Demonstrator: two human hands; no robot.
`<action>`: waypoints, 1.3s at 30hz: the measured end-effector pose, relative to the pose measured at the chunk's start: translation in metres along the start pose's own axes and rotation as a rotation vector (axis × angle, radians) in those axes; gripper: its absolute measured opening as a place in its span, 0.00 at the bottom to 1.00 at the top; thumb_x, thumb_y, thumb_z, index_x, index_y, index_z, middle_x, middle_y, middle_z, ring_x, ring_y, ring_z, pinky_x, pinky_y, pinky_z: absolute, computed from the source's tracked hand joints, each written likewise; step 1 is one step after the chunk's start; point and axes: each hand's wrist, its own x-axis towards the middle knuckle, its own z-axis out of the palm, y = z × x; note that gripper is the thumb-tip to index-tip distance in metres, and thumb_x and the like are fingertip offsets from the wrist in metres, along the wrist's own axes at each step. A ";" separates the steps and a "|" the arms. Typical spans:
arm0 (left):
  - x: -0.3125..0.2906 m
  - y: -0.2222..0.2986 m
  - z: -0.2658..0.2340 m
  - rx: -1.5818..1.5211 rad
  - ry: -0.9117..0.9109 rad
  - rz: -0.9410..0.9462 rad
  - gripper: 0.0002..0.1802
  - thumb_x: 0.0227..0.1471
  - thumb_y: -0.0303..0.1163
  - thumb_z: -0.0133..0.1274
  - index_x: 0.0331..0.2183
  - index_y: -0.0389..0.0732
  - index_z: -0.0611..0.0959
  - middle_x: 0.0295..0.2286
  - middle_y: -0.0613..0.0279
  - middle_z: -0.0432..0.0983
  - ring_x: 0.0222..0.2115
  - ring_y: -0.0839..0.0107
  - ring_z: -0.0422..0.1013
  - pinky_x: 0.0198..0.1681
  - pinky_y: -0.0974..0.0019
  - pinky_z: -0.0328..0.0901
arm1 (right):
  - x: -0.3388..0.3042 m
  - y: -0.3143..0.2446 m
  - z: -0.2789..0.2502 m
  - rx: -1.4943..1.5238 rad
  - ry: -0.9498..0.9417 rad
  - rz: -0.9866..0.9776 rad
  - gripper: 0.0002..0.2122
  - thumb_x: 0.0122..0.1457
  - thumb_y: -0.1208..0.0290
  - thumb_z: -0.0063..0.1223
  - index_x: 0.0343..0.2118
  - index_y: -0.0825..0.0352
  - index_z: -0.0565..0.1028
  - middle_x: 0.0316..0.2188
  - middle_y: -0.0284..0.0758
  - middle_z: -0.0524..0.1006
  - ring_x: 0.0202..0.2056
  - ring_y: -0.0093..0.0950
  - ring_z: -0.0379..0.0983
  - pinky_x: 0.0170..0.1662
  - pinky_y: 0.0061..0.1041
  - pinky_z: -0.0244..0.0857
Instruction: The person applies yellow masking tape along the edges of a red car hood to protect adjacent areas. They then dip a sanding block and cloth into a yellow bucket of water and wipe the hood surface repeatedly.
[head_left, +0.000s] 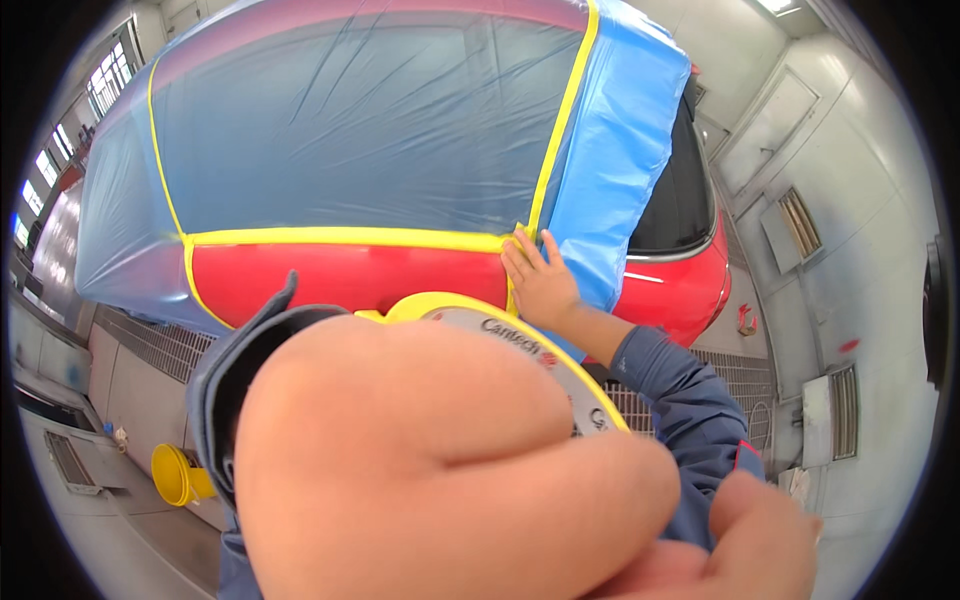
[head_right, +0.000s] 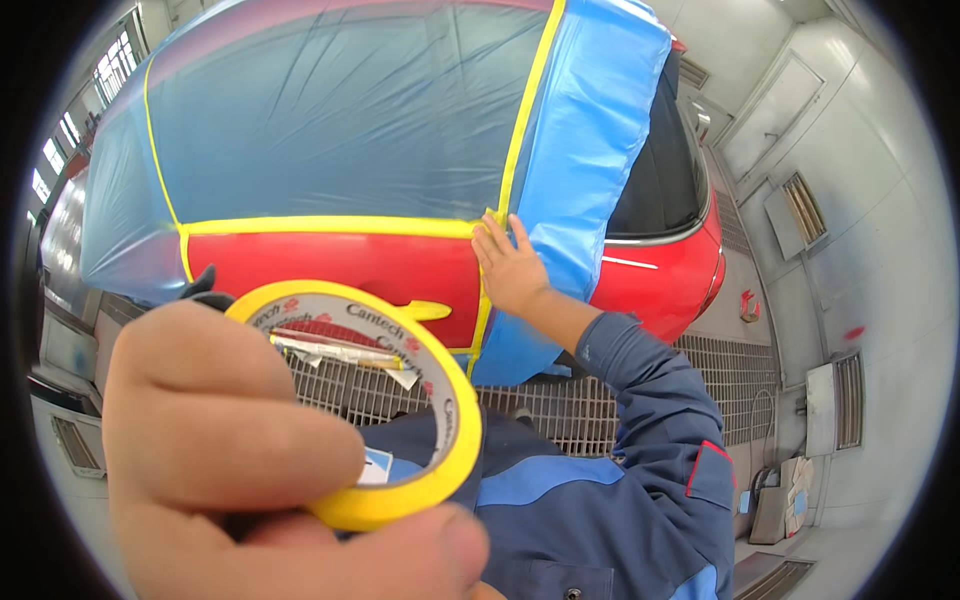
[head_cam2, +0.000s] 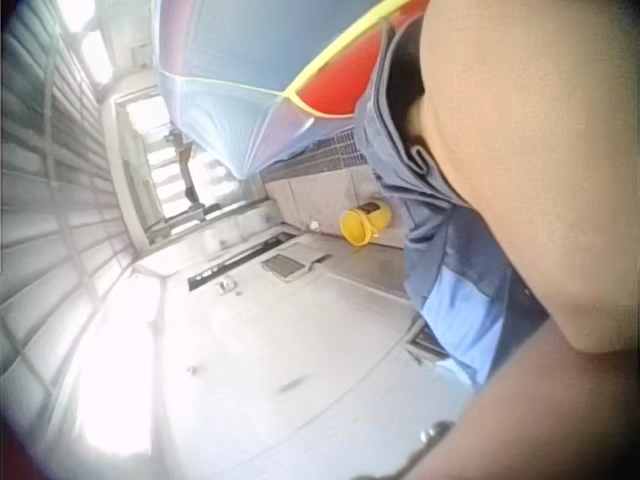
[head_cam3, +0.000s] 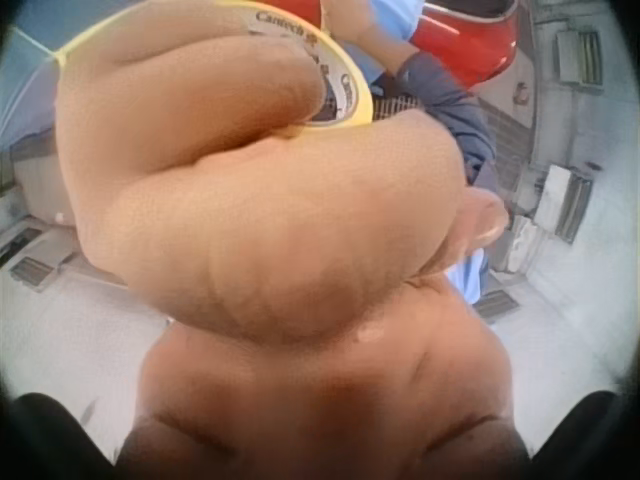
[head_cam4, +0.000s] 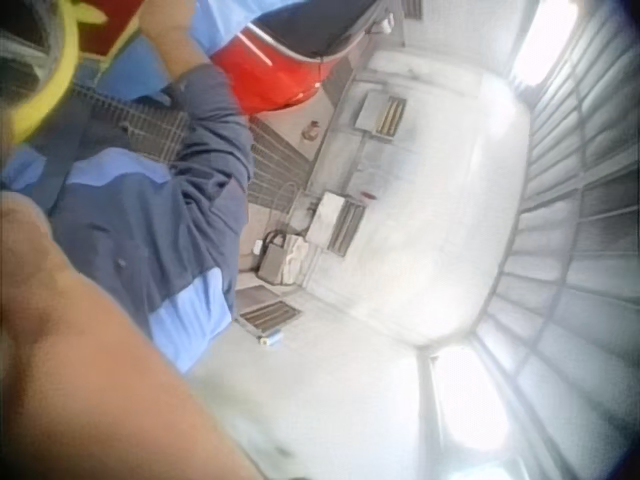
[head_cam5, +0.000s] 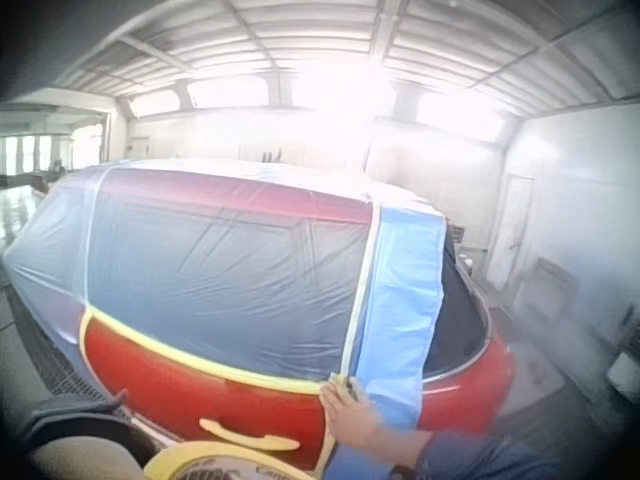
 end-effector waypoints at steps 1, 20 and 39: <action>-0.002 0.000 0.000 -0.020 0.008 0.003 0.15 0.51 0.46 0.60 0.32 0.44 0.80 0.21 0.63 0.73 0.19 0.70 0.63 0.24 0.64 0.57 | 0.002 -0.002 0.000 0.009 -0.058 -0.003 0.29 0.66 0.53 0.39 0.66 0.66 0.61 0.70 0.37 0.56 0.73 0.37 0.37 0.71 0.53 0.28; -0.194 0.038 0.152 -0.014 0.140 -0.918 0.22 0.47 0.08 0.44 0.40 0.33 0.85 0.33 0.53 0.75 0.30 0.64 0.74 0.35 0.70 0.68 | -0.022 0.022 0.036 0.119 0.252 -0.445 0.17 0.59 0.58 0.51 0.45 0.61 0.80 0.52 0.33 0.75 0.65 0.34 0.58 0.70 0.52 0.38; -0.174 0.156 0.226 0.404 0.416 -1.102 0.21 0.45 0.09 0.43 0.35 0.34 0.86 0.30 0.55 0.76 0.26 0.69 0.72 0.29 0.72 0.65 | 0.040 0.051 0.046 0.164 0.460 -0.987 0.05 0.51 0.69 0.52 0.28 0.59 0.80 0.30 0.29 0.74 0.51 0.32 0.67 0.72 0.50 0.37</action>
